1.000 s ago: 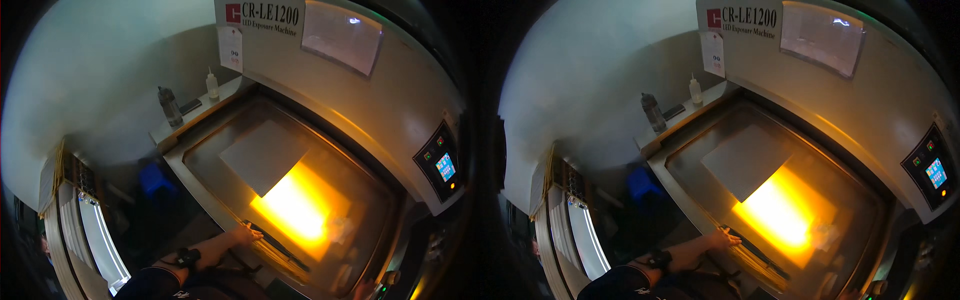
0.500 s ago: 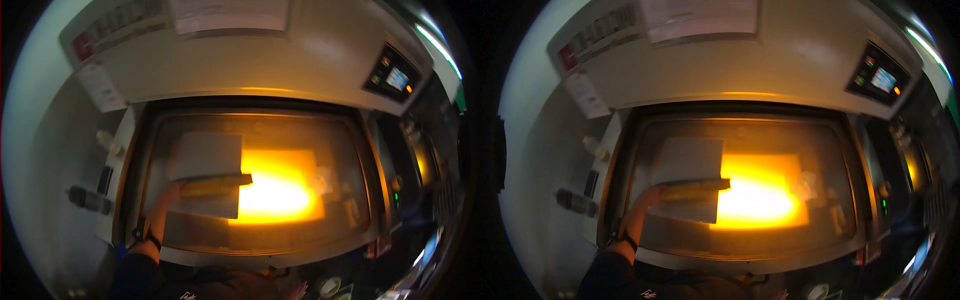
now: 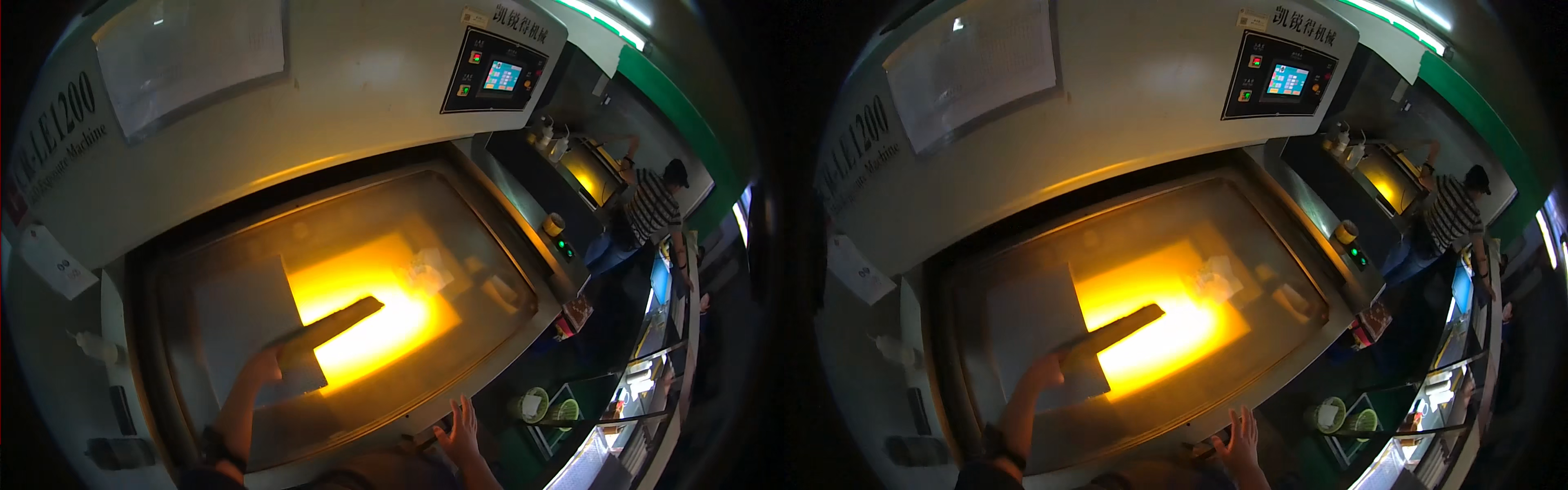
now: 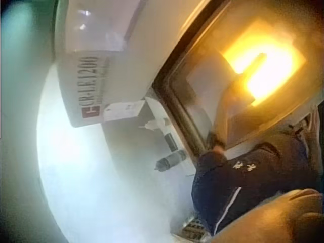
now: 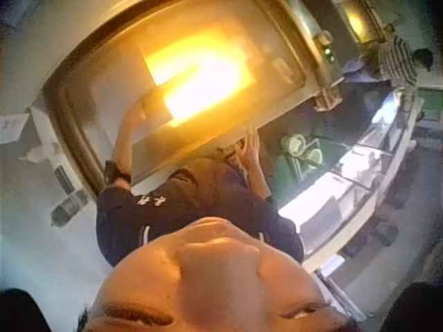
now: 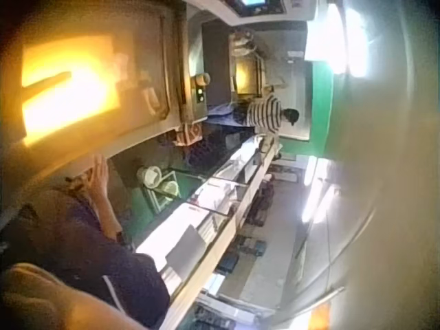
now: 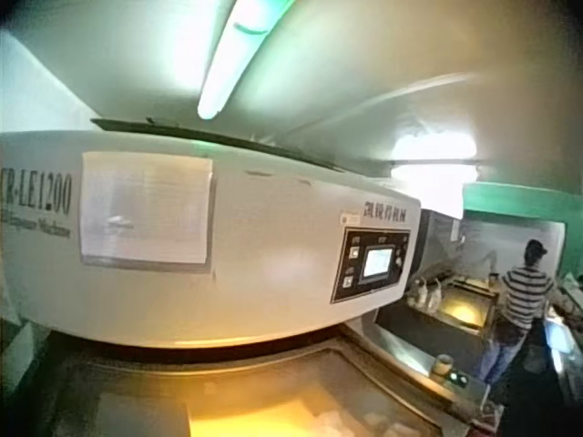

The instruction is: Operating an LED exposure machine to process circuit boards, including loading boards and film negatives and closing the machine lid.

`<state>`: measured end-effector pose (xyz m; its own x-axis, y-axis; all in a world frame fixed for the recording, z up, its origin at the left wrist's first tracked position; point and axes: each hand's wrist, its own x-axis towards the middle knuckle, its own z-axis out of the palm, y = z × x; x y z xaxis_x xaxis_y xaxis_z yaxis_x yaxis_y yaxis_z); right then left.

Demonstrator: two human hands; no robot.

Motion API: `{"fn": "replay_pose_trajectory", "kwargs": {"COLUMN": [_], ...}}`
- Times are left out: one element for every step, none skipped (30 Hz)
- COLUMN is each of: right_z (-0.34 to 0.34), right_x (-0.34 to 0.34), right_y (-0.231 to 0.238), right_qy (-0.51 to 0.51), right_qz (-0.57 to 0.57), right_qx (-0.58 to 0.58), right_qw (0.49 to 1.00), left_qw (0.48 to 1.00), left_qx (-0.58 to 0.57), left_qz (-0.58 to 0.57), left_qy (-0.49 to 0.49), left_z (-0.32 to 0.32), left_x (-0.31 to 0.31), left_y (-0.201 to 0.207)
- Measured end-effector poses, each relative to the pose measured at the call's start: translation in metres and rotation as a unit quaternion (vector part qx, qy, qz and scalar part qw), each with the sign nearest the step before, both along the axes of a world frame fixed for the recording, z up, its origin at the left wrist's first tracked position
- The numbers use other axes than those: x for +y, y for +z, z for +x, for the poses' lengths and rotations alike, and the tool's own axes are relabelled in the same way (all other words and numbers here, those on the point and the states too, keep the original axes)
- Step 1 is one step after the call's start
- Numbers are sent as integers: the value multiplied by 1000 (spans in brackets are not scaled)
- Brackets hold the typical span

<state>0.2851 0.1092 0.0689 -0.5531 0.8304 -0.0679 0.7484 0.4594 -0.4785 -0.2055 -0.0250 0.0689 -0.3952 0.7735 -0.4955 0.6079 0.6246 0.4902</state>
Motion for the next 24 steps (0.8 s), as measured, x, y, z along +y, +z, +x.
{"fn": "replay_pose_trajectory", "kwargs": {"right_z": [-13, -27, -45, -61, -61, -68, -76, -94, -111, -126, -134, -141, -146, -146, -150, -150, -146, -140, -130, -126, -115, -110, -106, -102], "right_x": [15, 29, 41, 50, 63, 77, 89, 95, 99, 103, 109, 115, 121, 128, 133, 137, 142, 145, 145, 149, 159, 170, 181, 189], "right_y": [12, 25, 40, 50, 47, 41, 34, 25, 12, 0, -16, -31, -36, -40, -39, -39, -38, -35, -24, -14, -10, -10, -11, -8], "right_qy": [66, 75, 167, 258, 249, 357, 460, 480, 496, 508, 521, 553, 583, 595, 602, 607, 619, 609, 601, 597, 620, 633, 644, 642], "right_qz": [34, 36, 48, 62, 67, 80, 91, 97, 18, -61, -59, -10, 37, 37, 64, 90, 84, 99, 109, 100, 91, 119, 146, 159], "right_qx": [-10, -7, -19, -32, -39, -92, -143, -135, -161, -190, -190, -143, -93, -89, -60, -30, -26, -3, 19, 6, 8, -12, -30, -25], "right_qw": [997, 997, 985, 963, 965, 926, 872, 862, 853, 838, 830, 821, 806, 798, 793, 789, 781, 787, 792, 796, 779, 765, 750, 749], "left_qw": [999, 999, 983, 940, 973, 992, 993, 993, 992, 994, 992, 984, 983, 980, 974, 971, 964, 953, 949, 947, 938, 947, 946, 943], "left_qx": [-47, -29, -168, -322, -204, -74, -70, -44, -20, -18, 37, 92, 93, 103, 112, 111, 165, 216, 210, 243, 278, 217, 208, 199], "left_qz": [-11, 1, 33, 46, -4, -56, -54, -60, -67, -68, -110, -154, -158, -155, -156, -164, -160, -158, -172, -111, -50, -100, -102, -104], "left_qy": [-6, -20, -69, -102, -107, -91, -83, -91, -103, -84, -41, 5, 21, 70, 120, 134, 136, 140, 158, 177, 199, 217, 228, 246], "left_z": [30, 59, 61, 65, 102, 143, 149, 161, 175, 185, 190, 199, 209, 220, 232, 245, 259, 275, 293, 311, 331, 349, 366, 382], "left_x": [-22, -45, -88, -131, -103, -86, -83, -91, -90, -88, -79, -73, -69, -63, -62, -59, -55, -54, -53, -51, -45, -34, -18, -2], "left_y": [6, 1, -74, -148, -102, -34, -40, -46, -45, -43, -33, -22, -15, -9, -4, 1, 7, 11, 10, 5, -1, -10, -9, -7]}}
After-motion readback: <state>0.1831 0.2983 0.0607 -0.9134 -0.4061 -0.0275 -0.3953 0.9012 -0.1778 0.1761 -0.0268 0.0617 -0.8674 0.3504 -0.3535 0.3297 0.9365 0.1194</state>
